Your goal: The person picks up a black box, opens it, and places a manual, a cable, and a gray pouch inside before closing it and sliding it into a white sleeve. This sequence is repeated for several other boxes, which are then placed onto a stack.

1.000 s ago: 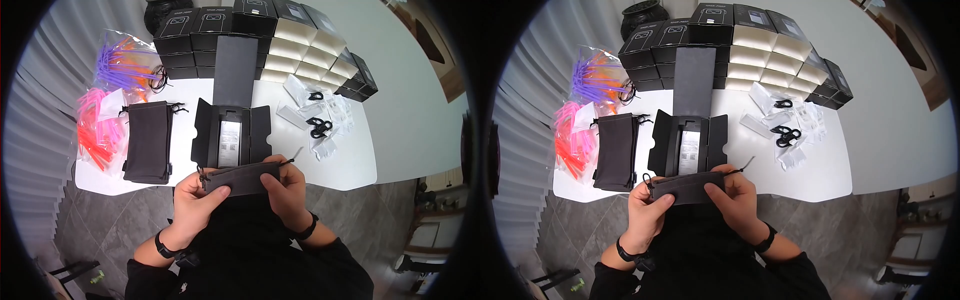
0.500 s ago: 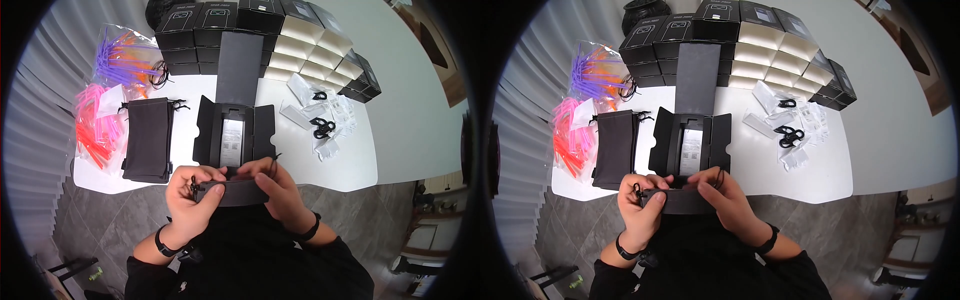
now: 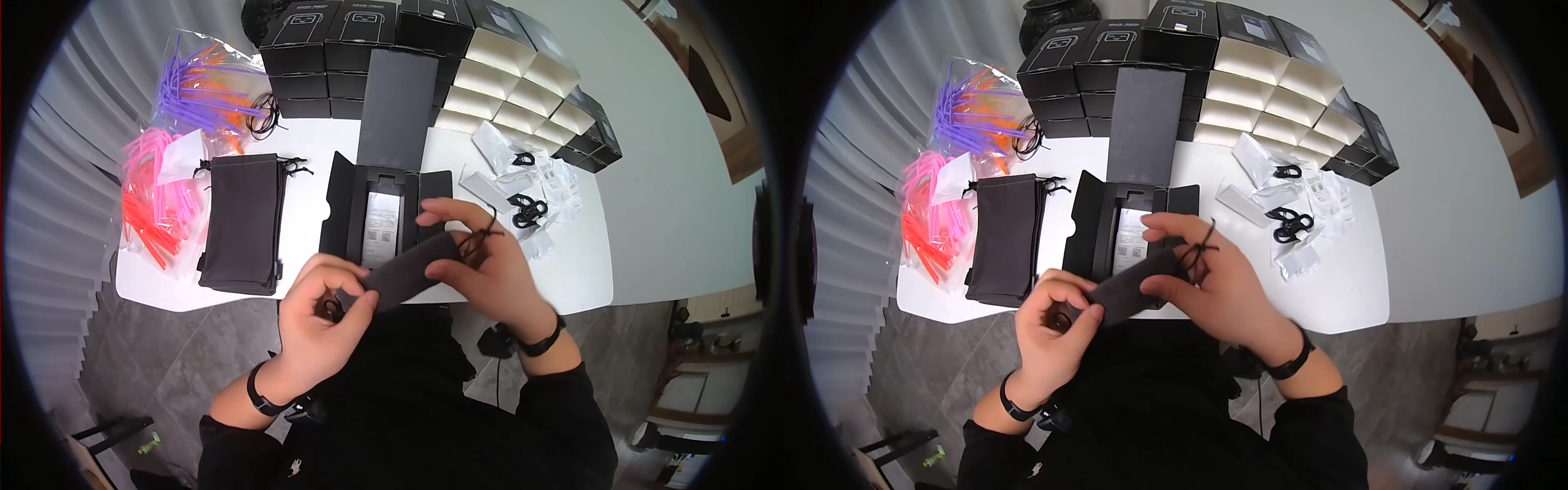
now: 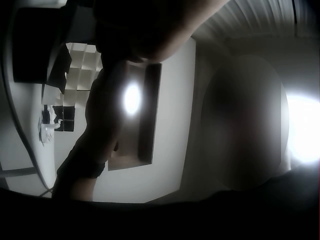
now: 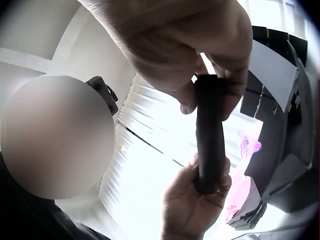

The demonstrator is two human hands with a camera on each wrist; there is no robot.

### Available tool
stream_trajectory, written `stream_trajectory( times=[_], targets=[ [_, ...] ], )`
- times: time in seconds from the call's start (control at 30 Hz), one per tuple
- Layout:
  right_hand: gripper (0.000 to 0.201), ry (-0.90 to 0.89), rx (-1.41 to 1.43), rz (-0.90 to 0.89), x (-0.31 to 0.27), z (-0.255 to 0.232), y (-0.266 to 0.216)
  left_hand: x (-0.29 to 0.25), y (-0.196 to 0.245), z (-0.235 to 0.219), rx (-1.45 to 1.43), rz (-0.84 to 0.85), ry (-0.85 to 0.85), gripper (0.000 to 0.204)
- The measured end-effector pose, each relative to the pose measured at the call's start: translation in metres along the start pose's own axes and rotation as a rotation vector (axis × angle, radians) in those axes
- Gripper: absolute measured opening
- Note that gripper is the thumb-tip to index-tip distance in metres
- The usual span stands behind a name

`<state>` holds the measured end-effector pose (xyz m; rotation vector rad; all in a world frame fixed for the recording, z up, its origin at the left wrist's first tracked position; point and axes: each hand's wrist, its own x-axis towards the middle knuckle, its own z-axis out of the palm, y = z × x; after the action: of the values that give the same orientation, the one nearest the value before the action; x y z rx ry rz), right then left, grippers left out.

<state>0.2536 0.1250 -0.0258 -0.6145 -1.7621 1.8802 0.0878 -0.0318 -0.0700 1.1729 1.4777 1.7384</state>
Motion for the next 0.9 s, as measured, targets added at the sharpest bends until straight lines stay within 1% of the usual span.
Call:
stream_trajectory(
  times=[0.1, 0.13, 0.17, 0.2, 0.23, 0.3, 0.33, 0.4, 0.43, 0.47, 0.5, 0.6, 0.7, 0.73, 0.8, 0.87, 0.9],
  targets=[
    [0.048, -0.197, -0.444, -0.036, 0.028, -0.015, -0.035, 0.021, 0.011, 0.005, 0.033, 0.09, 0.097, 0.018],
    [0.044, -0.202, -0.48, -0.043, 0.04, -0.016, -0.049, 0.029, 0.012, 0.007, 0.026, 0.117, 0.115, 0.018],
    [0.04, -0.205, -0.517, -0.05, 0.054, -0.018, -0.061, 0.036, 0.015, 0.004, 0.05, 0.096, 0.084, 0.019],
    [0.038, -0.25, -0.627, -0.093, 0.068, -0.024, -0.069, 0.046, 0.018, 0.006, 0.04, 0.132, 0.082, 0.02],
    [0.036, -0.258, -0.657, -0.099, 0.08, -0.022, -0.08, 0.054, 0.02, 0.009, 0.03, 0.168, 0.079, 0.022],
    [0.035, -0.212, -0.604, -0.028, 0.097, -0.015, -0.083, 0.06, 0.019, 0.004, 0.252, 0.119, 0.013, 0.024],
    [0.035, -0.264, -0.65, 0.011, 0.105, -0.013, -0.079, 0.062, 0.017, 0.002, 0.363, 0.094, -0.02, 0.026],
    [0.035, -0.372, -0.743, 0.095, 0.121, -0.019, -0.055, 0.061, 0.009, 0.004, 0.544, 0.092, -0.116, 0.026],
    [0.033, -0.432, -0.697, 0.067, 0.13, -0.029, -0.033, 0.058, 0.002, 0.005, 0.633, 0.089, -0.162, 0.026],
    [0.033, -0.469, -0.725, 0.124, 0.135, -0.031, -0.023, 0.055, -0.008, 0.008, 0.696, 0.178, -0.168, 0.028],
    [0.033, -0.506, -0.752, 0.182, 0.138, -0.031, -0.014, 0.052, -0.014, 0.01, 0.724, 0.127, -0.202, 0.026],
    [0.034, -0.564, -0.956, 0.068, 0.148, -0.036, 0.014, 0.046, -0.023, 0.02, 0.85, 0.014, -0.258, 0.022],
    [0.036, -0.565, -0.947, 0.0, 0.155, -0.041, 0.029, 0.046, -0.029, 0.024, 0.989, 0.159, -0.234, 0.022],
    [0.036, -0.574, -0.969, 0.014, 0.155, -0.04, 0.026, 0.049, -0.035, 0.024, 1.012, 0.3, -0.211, 0.017],
    [0.037, -0.593, -1.017, 0.04, 0.154, -0.037, 0.017, 0.05, -0.039, 0.024, 1.067, 0.248, -0.292, 0.013],
    [0.039, -0.655, -1.101, -0.054, 0.154, -0.032, 0.022, 0.049, -0.038, 0.025, 1.135, 0.178, -0.398, 0.014],
    [0.039, -0.686, -1.142, -0.1, 0.152, -0.032, 0.028, 0.049, -0.037, 0.026, 1.135, 0.195, -0.417, 0.017]
  ],
)
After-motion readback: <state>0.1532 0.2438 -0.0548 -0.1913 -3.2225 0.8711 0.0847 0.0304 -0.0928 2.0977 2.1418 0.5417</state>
